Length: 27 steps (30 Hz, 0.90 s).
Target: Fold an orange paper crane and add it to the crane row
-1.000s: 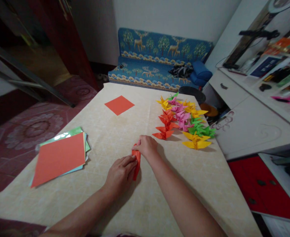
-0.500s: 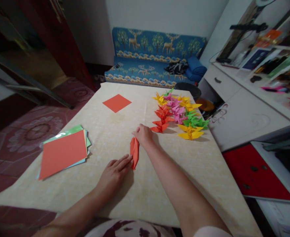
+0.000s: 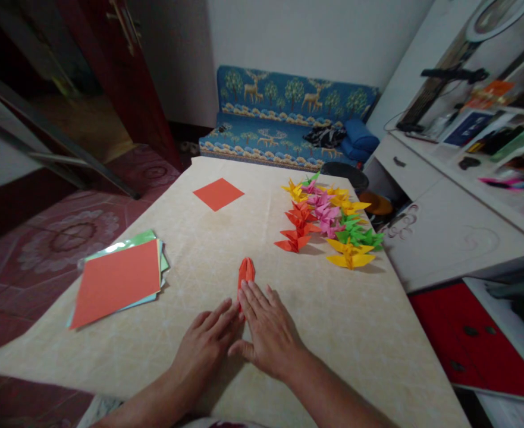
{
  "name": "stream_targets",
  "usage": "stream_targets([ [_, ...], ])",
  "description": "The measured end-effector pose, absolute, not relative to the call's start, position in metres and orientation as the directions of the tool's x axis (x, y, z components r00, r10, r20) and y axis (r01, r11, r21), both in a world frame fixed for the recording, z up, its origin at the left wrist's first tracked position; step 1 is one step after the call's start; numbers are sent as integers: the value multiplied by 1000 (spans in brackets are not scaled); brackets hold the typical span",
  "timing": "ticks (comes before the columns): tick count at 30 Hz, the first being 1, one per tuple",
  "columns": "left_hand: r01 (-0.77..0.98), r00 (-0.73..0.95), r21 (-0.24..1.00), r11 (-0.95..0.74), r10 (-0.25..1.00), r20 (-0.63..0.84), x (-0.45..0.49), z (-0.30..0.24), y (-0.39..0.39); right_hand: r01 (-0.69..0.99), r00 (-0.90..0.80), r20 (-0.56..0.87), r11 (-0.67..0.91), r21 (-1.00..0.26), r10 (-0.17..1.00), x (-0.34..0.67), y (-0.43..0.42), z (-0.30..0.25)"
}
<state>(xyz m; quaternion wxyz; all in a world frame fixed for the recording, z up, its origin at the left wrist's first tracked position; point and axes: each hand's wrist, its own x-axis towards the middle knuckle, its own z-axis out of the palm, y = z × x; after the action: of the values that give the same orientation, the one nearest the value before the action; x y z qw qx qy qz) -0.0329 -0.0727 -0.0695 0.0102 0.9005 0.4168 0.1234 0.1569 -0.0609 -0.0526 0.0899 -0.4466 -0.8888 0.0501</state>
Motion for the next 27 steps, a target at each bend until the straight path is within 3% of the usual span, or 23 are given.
stream_targets([
  [4, 737, 616, 130, -664, 738, 277, -35, -74, -76, 822, -543, 115, 554, -130, 832, 152, -22, -54],
  [10, 708, 654, 136, -693, 717, 242, -41, -66, -79, 859, -501, 120, 509, -50, 857, 144, 14, -55],
  [14, 661, 647, 274, -699, 715, 264, -46, -61, -79, 868, -488, 150, 496, -20, 860, 140, -3, -58],
  [20, 514, 519, 574, -638, 764, 384, -56, -59, -73, 874, -464, 120, 476, -98, 878, 138, -25, -56],
  [27, 493, 390, 713, -499, 859, 332, -56, -50, -49, 828, -519, 75, 522, -206, 852, 136, -65, -50],
])
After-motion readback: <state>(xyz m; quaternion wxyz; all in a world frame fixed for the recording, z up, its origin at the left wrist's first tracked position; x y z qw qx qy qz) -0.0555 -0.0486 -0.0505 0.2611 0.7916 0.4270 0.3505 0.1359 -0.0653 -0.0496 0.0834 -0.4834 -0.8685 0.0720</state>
